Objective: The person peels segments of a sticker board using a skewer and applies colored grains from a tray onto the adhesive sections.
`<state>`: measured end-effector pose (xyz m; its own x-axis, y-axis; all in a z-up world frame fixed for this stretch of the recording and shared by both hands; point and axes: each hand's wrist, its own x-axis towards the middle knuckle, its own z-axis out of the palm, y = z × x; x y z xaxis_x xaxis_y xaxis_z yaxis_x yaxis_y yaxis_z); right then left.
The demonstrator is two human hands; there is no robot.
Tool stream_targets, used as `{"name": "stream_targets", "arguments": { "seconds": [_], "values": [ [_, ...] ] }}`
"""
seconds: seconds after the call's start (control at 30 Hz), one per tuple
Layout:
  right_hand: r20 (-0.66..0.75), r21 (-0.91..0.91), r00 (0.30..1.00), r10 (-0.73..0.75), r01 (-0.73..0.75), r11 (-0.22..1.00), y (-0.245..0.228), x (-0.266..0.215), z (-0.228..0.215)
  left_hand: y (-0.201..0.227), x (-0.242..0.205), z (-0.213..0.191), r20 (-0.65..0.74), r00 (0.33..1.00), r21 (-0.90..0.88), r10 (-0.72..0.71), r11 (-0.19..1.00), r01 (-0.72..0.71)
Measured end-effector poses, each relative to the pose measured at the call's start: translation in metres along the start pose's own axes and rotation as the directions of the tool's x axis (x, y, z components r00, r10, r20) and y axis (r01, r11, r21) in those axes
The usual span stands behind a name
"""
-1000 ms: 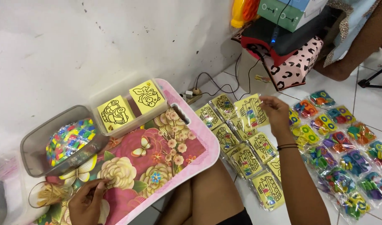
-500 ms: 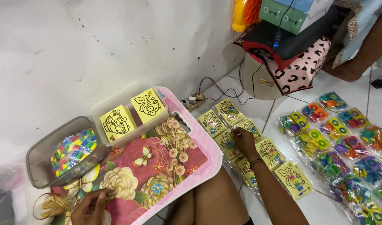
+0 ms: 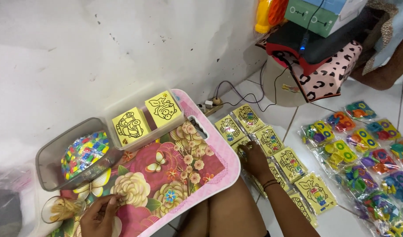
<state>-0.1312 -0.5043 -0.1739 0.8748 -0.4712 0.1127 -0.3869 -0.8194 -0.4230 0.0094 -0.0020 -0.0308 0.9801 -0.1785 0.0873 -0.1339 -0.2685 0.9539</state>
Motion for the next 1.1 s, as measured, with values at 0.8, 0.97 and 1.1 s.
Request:
{"name": "stream_targets", "arguments": {
  "seconds": [0.8, 0.97, 1.1],
  "values": [
    [-0.417, 0.439, 0.905, 0.078, 0.126, 0.889, -0.131, -0.015, -0.153, 0.044, -0.009, 0.008, -0.044, 0.999, 0.047, -0.032, 0.998, 0.034],
    [-0.425, 0.152, 0.848, -0.318, 0.413, 0.898, -0.201, -0.019, -0.14, 0.047, -0.009, 0.005, -0.041, 0.999, 0.078, 0.025, 0.997, -0.021],
    [-0.204, 0.115, 0.8, -0.564, 0.592, 0.798, -0.267, -0.032, -0.101, 0.051, -0.012, 0.002, -0.015, 0.994, 0.086, 0.112, 0.99, -0.11]
  ]
}}
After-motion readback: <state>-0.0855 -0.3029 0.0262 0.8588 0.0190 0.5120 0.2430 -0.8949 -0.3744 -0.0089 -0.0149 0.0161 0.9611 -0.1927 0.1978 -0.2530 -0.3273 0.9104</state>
